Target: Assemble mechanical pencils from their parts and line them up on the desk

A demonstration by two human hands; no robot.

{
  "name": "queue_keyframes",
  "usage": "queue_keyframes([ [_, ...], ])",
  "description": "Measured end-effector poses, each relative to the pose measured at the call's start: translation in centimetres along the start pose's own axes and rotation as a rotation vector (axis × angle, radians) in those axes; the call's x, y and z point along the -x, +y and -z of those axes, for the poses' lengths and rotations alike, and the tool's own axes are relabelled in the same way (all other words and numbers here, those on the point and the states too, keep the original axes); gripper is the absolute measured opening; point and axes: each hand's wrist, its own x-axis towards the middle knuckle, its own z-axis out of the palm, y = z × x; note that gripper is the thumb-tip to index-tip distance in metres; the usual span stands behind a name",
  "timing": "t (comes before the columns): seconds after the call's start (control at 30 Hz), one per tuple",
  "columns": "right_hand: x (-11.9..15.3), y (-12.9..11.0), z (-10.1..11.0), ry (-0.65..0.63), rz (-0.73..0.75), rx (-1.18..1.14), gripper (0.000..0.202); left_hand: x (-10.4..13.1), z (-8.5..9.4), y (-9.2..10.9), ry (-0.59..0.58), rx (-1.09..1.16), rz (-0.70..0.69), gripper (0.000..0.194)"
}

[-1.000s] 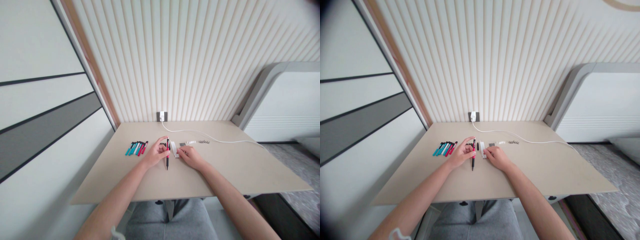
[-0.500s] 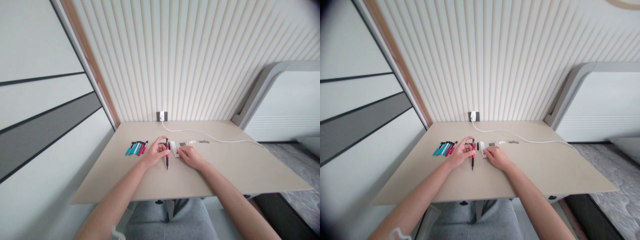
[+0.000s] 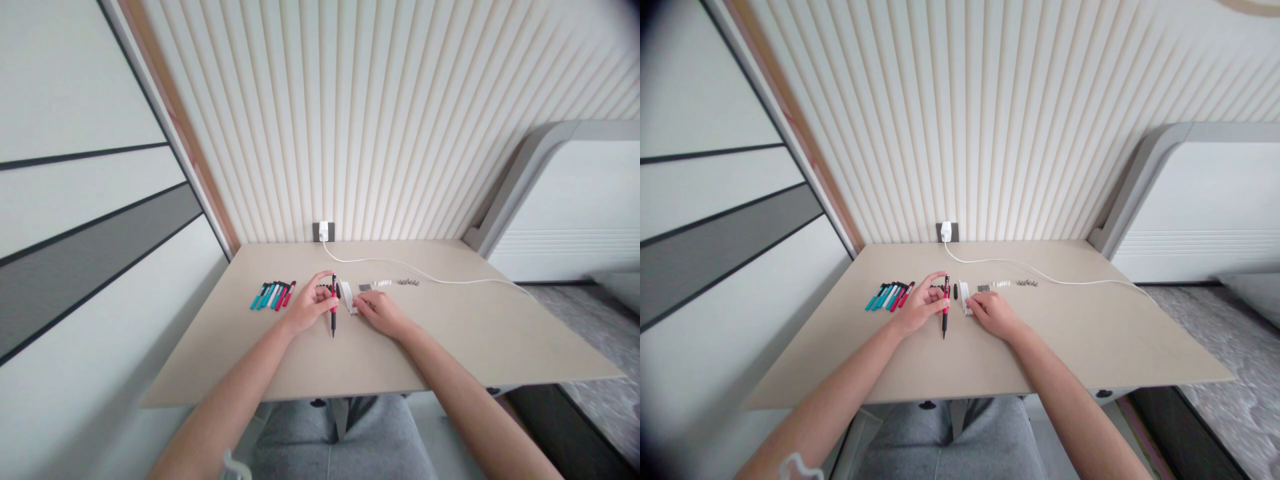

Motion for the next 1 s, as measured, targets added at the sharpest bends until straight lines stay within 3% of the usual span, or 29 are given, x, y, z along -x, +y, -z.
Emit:
queue_keyframes([
  [0.77, 0.0, -0.2, 0.05, 0.004, 0.004, -0.006, 0.041, 0.06, -0.05, 0.07, 0.041, 0.017, -0.022, 0.06],
  [1.0, 0.1, -0.66, 0.32, 0.029, 0.034, -0.058, 0.034, -0.16, -0.07, -0.02, 0.073, 0.084, -0.06, 0.08],
])
